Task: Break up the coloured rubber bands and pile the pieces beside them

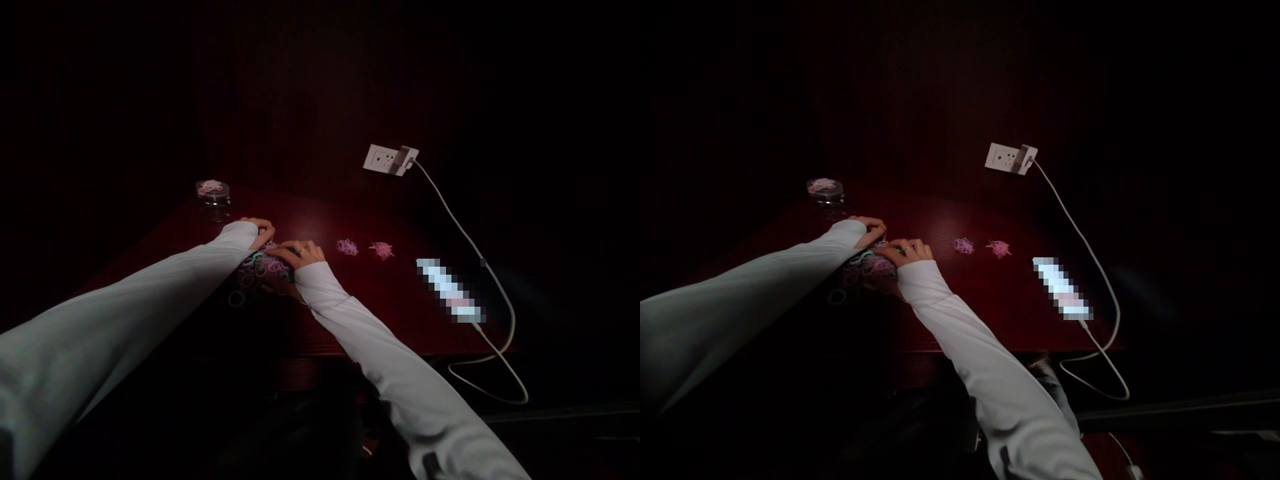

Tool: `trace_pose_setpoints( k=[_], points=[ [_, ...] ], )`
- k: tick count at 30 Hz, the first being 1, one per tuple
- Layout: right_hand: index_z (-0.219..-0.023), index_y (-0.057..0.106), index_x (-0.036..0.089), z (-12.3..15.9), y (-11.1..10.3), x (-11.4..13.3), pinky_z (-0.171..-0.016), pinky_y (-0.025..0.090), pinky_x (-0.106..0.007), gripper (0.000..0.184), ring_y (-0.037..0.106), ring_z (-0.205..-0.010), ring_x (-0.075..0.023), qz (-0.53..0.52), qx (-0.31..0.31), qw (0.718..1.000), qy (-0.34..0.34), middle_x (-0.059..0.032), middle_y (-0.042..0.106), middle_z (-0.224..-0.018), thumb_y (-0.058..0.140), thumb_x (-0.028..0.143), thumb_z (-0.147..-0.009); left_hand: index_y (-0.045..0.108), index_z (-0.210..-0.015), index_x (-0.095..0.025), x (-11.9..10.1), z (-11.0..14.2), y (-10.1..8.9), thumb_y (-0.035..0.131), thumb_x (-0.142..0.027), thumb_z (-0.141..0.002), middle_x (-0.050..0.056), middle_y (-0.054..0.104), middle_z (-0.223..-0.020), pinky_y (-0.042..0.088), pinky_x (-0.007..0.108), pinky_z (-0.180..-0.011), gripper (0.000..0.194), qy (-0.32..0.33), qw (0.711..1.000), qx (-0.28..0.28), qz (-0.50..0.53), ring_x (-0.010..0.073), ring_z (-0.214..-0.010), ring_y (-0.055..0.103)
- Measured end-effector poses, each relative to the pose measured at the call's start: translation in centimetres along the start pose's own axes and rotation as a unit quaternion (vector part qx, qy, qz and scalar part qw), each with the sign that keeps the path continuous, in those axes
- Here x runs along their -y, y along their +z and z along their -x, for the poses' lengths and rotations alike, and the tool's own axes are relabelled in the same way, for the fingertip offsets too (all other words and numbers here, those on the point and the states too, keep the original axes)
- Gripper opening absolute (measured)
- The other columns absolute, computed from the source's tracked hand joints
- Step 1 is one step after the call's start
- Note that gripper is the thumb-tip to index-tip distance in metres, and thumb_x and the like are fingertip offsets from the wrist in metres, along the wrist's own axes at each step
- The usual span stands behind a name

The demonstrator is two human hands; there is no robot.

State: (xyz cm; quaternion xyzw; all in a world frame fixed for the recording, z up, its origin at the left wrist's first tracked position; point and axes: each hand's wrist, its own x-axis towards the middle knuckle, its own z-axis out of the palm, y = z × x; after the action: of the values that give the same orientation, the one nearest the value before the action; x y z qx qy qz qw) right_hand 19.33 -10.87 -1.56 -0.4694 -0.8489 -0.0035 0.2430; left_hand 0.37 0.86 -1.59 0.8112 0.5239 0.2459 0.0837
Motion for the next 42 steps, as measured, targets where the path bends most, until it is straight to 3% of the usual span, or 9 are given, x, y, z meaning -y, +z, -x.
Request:
trace_pose_setpoints(
  k=[6,10,14,17,25,34,42],
  points=[
    [-0.121,0.073,0.024,-0.6,1.6,-1.8,-0.099,0.046,-0.032,0.029,0.063,-0.109,-0.0209,-0.100,-0.040,0.993,0.040,-0.0064,0.071,-0.119,0.067,0.034,-0.094,0.068,-0.075,-0.023,-1.2,0.0,-0.3,0.041,-0.050,-0.086,0.004,0.071,-0.073,0.042,0.031,-0.069,0.039,0.007,0.998,0.019,0.060,0.0209,-0.070,0.061],
    [-0.106,0.076,0.025,-1.2,2.0,-2.5,-0.085,0.050,-0.030,0.020,0.066,-0.094,-0.0197,-0.148,-0.093,0.976,0.127,-0.0041,0.073,-0.103,0.068,0.034,-0.091,0.067,-0.078,-0.021,-1.8,0.3,-0.6,0.041,-0.051,-0.087,0.004,0.069,-0.071,0.042,0.030,-0.067,0.041,0.016,0.995,0.026,0.092,0.0193,-0.066,0.059],
    [-0.096,0.076,0.024,-1.3,2.1,-3.3,-0.077,0.051,-0.031,0.024,0.066,-0.085,-0.0195,-0.260,-0.157,0.930,0.207,-0.0029,0.074,-0.093,0.068,0.045,-0.086,0.068,-0.082,-0.022,-1.7,0.5,-0.5,0.041,-0.054,-0.091,0.003,0.071,-0.076,0.042,0.029,-0.068,0.043,0.039,0.991,0.009,0.125,0.0181,-0.067,0.059],
    [-0.095,0.074,0.023,-1.0,1.6,-3.4,-0.078,0.052,-0.031,0.029,0.066,-0.084,-0.0188,-0.344,-0.174,0.897,0.216,-0.0024,0.074,-0.090,0.066,0.049,-0.085,0.069,-0.084,-0.022,-1.6,0.6,-0.4,0.043,-0.054,-0.091,0.002,0.071,-0.076,0.040,0.029,-0.067,0.042,0.049,0.992,-0.016,0.117,0.0181,-0.067,0.057],
    [-0.095,0.071,0.023,-0.7,0.9,-2.7,-0.077,0.053,-0.030,0.029,0.067,-0.082,-0.0179,-0.419,-0.153,0.865,0.232,-0.0032,0.074,-0.091,0.064,0.048,-0.085,0.071,-0.090,-0.022,-1.9,0.9,-0.7,0.044,-0.049,-0.090,0.002,0.066,-0.076,0.038,0.029,-0.067,0.039,0.096,0.992,-0.019,0.074,0.0178,-0.070,0.055],
    [-0.098,0.072,0.022,-0.6,1.9,-3.7,-0.084,0.054,-0.032,0.025,0.068,-0.087,-0.0181,-0.401,-0.144,0.880,0.210,-0.0043,0.075,-0.096,0.059,0.040,-0.086,0.073,-0.095,-0.021,-2.2,1.5,-1.3,0.045,-0.043,-0.093,0.004,0.068,-0.083,0.042,0.030,-0.075,0.035,0.125,0.991,-0.023,0.049,0.0207,-0.082,0.061],
    [-0.102,0.074,0.023,-0.5,2.2,-4.6,-0.092,0.054,-0.035,0.025,0.067,-0.094,-0.0192,-0.379,-0.163,0.889,0.201,-0.0041,0.075,-0.104,0.058,0.037,-0.089,0.070,-0.091,-0.021,-0.7,0.1,0.5,0.048,-0.037,-0.090,0.003,0.070,-0.088,0.045,0.029,-0.077,0.027,0.159,0.986,-0.029,0.043,0.0185,-0.080,0.060]
  ],
)
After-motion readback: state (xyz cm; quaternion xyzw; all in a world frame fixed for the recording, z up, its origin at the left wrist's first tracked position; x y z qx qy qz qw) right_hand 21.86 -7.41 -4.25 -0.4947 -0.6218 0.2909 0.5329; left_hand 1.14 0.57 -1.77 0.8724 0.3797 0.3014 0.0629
